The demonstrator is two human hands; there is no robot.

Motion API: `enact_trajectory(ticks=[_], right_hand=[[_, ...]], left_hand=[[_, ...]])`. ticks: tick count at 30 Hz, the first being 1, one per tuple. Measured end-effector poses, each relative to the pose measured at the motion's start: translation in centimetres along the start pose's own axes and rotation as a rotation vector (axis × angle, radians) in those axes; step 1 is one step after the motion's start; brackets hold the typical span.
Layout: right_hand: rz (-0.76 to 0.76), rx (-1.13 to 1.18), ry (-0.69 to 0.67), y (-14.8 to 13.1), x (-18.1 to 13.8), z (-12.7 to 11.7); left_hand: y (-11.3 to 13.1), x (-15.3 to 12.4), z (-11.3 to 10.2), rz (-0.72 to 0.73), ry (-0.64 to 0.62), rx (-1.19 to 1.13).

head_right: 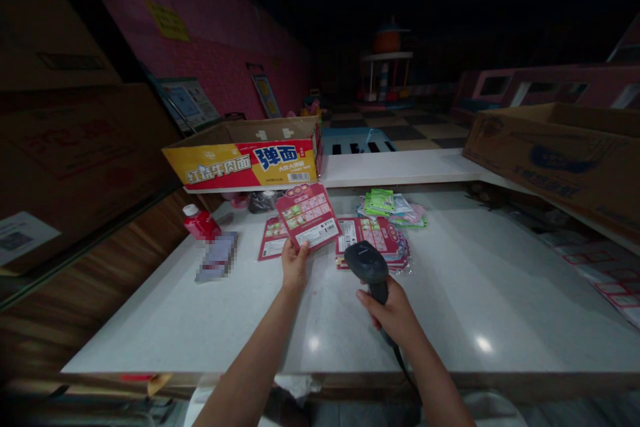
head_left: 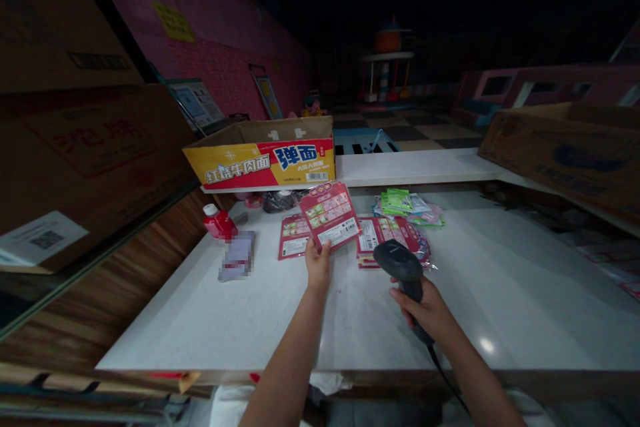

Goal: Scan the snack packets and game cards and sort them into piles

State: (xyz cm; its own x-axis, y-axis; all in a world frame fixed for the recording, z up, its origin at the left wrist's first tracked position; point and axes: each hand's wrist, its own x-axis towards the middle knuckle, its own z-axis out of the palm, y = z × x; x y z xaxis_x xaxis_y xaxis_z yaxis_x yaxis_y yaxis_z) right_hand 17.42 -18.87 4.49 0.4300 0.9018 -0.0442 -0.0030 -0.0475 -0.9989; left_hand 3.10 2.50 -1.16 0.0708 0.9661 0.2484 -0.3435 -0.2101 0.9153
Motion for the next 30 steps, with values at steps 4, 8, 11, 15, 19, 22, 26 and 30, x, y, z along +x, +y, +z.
enact_trajectory(ticks=[4, 8, 11, 15, 19, 22, 26, 30], right_hand=[[0.002, 0.021, -0.040, 0.0, 0.6, -0.3], [-0.017, 0.099, 0.003, -0.8, 1.4, -0.8], [-0.028, 0.218, 0.038, -1.3, 2.2, -1.6], [-0.044, 0.346, 0.069, -1.6, 4.0, -3.2], [-0.115, 0.333, 0.106, -1.1, 5.7, -4.4], [-0.168, 0.298, 0.133, -0.2, 6.3, -4.7], [-0.204, 0.349, 0.172, 1.0, 6.2, -5.1], [-0.204, 0.474, 0.184, 1.6, 5.8, -5.4]], left_hand=[[0.7, -0.3, 0.1, 0.000, -0.006, -0.012], [2.1, -0.7, -0.7, -0.048, 0.000, -0.015], [3.7, -1.1, -2.4, -0.105, 0.028, -0.016], [5.8, -1.0, -5.4, -0.194, 0.088, -0.006], [6.9, 0.6, -7.6, -0.304, 0.196, 0.112], [7.1, 2.1, -8.2, -0.375, 0.261, 0.220], [7.1, 3.8, -8.5, -0.409, 0.241, 0.288], [7.2, 5.1, -8.7, -0.417, 0.183, 0.512]])
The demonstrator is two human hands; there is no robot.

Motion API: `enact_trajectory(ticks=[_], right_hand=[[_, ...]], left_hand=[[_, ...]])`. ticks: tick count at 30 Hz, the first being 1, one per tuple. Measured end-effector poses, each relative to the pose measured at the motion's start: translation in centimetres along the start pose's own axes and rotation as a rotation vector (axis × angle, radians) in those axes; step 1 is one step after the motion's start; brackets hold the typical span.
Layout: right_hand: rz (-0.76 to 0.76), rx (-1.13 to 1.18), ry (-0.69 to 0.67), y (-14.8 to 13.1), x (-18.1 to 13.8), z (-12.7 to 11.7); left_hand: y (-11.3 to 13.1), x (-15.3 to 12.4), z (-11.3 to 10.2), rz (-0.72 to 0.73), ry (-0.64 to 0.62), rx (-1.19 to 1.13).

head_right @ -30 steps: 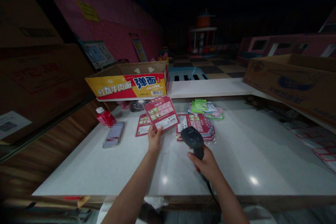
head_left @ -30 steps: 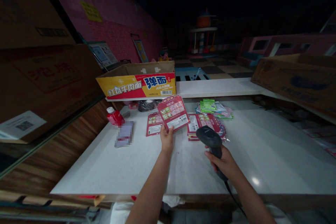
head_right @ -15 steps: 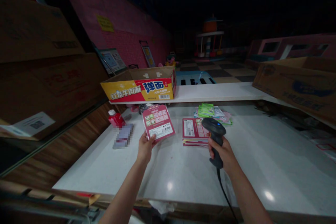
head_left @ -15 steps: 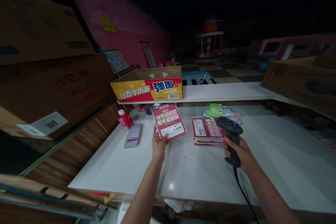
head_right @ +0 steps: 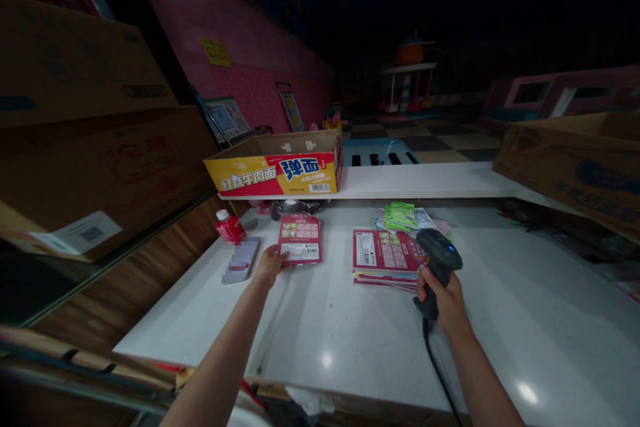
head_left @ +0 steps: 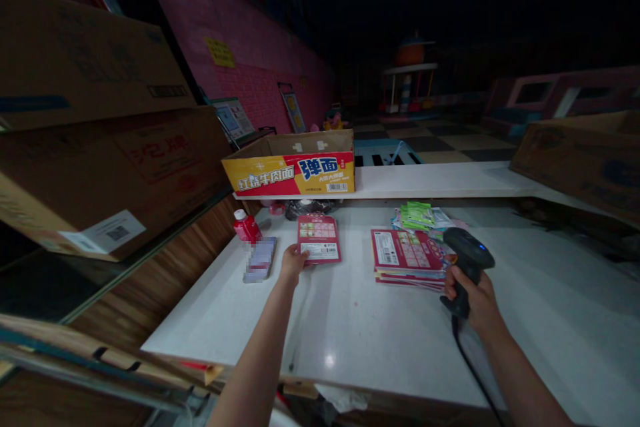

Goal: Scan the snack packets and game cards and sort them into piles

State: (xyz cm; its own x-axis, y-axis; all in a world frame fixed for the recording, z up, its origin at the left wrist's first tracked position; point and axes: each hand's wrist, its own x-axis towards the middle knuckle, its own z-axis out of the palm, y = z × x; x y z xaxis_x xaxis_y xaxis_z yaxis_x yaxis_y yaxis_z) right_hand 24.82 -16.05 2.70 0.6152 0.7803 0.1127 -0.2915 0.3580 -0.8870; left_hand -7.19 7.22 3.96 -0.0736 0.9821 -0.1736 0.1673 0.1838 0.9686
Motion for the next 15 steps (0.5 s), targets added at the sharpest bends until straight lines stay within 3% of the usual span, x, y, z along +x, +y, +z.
enact_trajectory(ticks=[4, 9, 15], right_hand=[[0.023, 0.081, 0.013, 0.0, -0.1, -0.4], [0.031, 0.102, -0.007, 0.1, 0.0, -0.6], [0.019, 0.056, -0.005, 0.3, 0.3, -0.7]], left_hand=[[0.1, 0.5, -0.2, 0.060, 0.078, 0.249], [-1.1, -0.9, -0.2, 0.283, 0.253, 0.919], [-2.3, -2.4, 0.3, 0.360, 0.264, 1.070]])
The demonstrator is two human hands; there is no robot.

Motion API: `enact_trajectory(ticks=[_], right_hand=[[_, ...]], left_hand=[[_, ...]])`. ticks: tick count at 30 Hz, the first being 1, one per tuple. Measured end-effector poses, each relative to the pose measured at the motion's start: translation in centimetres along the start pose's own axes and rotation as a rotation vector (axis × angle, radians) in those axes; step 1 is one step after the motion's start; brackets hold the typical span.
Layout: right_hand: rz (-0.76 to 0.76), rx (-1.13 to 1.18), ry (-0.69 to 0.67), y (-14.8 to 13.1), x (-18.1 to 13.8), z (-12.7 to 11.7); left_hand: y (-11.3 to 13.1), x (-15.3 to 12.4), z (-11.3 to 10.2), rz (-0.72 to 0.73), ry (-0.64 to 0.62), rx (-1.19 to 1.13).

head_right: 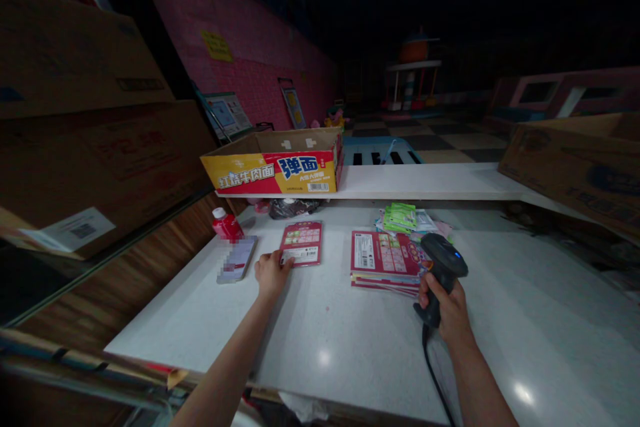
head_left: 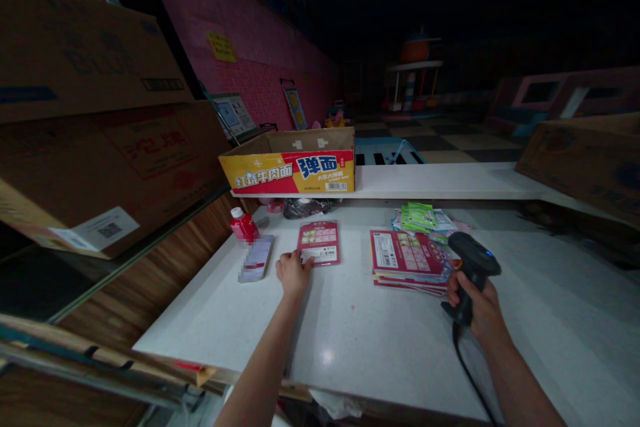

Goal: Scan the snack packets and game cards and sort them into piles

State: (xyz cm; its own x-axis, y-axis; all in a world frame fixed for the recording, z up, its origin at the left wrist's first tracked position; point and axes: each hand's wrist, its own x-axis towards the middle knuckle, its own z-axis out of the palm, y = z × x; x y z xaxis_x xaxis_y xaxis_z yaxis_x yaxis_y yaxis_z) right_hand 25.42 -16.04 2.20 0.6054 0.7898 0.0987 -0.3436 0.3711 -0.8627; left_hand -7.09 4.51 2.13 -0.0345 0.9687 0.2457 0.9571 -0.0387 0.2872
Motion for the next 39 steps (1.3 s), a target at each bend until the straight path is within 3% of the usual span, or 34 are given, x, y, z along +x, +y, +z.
enact_trajectory(ticks=[4, 7, 13, 18, 23, 29, 31, 35, 39], right_hand=[[-0.003, -0.011, 0.005, 0.1, 0.1, 0.0], [-0.001, -0.012, 0.007, 0.2, 0.3, 0.0], [0.000, -0.009, 0.017, 0.2, 0.3, 0.1], [-0.012, -0.012, 0.023, 0.0, 0.3, 0.1], [-0.004, -0.023, 0.033, -0.1, 0.5, 0.3], [0.014, -0.011, 0.024, -0.2, 0.4, 0.4], [0.007, -0.008, 0.026, -0.2, 0.4, 0.4], [-0.001, 0.000, 0.034, -0.1, 0.5, 0.3], [-0.005, -0.010, 0.035, -0.2, 0.5, 0.3]], left_hand=[[1.5, -0.6, -0.1, 0.009, 0.109, -0.021], [4.1, -1.0, 0.1, 0.165, 0.141, -0.098], [12.0, -0.1, 0.6, 0.660, -0.158, -0.290], [17.5, 2.6, 0.5, 0.852, -0.392, -0.145], [19.7, 4.3, 0.5, 0.820, -0.619, 0.046], [20.2, 4.1, 0.4, 0.755, -0.464, -0.035], [20.4, 4.4, 0.3, 0.706, -0.478, -0.053], [19.9, 4.8, 0.2, 0.545, -0.691, -0.202], [17.7, 4.2, -0.1, 0.323, -1.007, -0.622]])
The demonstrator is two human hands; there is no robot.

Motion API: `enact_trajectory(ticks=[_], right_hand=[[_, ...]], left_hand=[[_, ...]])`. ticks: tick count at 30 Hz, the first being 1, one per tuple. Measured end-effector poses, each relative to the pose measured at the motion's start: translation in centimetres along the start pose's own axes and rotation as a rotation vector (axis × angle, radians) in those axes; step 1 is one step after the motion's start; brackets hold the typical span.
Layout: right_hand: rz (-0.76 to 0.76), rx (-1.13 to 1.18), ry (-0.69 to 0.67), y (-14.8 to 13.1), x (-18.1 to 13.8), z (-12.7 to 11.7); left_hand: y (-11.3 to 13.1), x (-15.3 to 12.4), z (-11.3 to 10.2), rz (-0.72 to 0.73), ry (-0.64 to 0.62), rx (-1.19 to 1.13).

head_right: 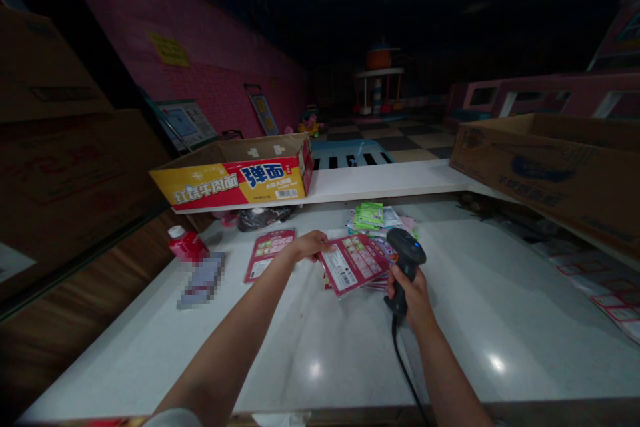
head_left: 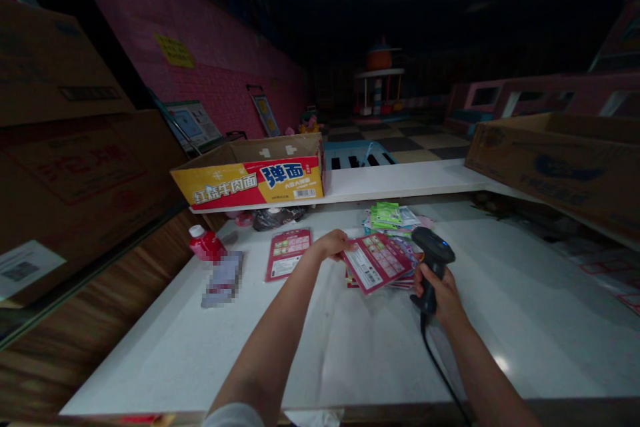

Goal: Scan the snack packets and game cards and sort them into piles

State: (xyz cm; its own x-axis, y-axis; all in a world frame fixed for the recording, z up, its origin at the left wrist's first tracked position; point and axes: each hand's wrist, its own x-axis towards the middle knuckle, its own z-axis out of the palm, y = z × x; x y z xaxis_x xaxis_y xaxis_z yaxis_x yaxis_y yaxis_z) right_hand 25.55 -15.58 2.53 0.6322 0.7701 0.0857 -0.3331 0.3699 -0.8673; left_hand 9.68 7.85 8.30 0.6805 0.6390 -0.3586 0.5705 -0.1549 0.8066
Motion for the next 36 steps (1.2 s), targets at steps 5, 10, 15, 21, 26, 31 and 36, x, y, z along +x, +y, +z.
enact_trajectory(ticks=[5, 10, 15, 21, 26, 31, 36], right_hand=[[-0.004, -0.005, -0.005, -0.2, -0.1, 0.1], [0.010, 0.024, -0.022, -0.3, -0.2, 0.1], [0.030, 0.028, -0.023, -0.3, -0.5, 0.1], [0.060, -0.027, -0.059, 0.1, -0.5, -0.1], [0.098, -0.072, -0.175, 0.1, -0.8, 0.0], [0.114, -0.185, -0.282, 0.3, -1.2, 1.1], [0.122, -0.340, -0.325, 1.4, -1.1, 2.1]], left_hand=[[-2.8, -3.7, -0.4, 0.027, -0.131, -0.479], [-5.1, -6.5, 0.4, 0.169, -0.019, -0.773], [-6.3, -6.5, 3.2, 0.358, 0.171, -0.846], [-7.9, -4.4, 5.9, 0.507, 0.599, -0.921], [-8.9, -3.5, 6.1, 0.550, 0.796, -0.863], [-9.3, -3.2, 6.2, 0.568, 0.821, -0.835], [-9.6, -3.0, 6.2, 0.569, 0.811, -0.858]])
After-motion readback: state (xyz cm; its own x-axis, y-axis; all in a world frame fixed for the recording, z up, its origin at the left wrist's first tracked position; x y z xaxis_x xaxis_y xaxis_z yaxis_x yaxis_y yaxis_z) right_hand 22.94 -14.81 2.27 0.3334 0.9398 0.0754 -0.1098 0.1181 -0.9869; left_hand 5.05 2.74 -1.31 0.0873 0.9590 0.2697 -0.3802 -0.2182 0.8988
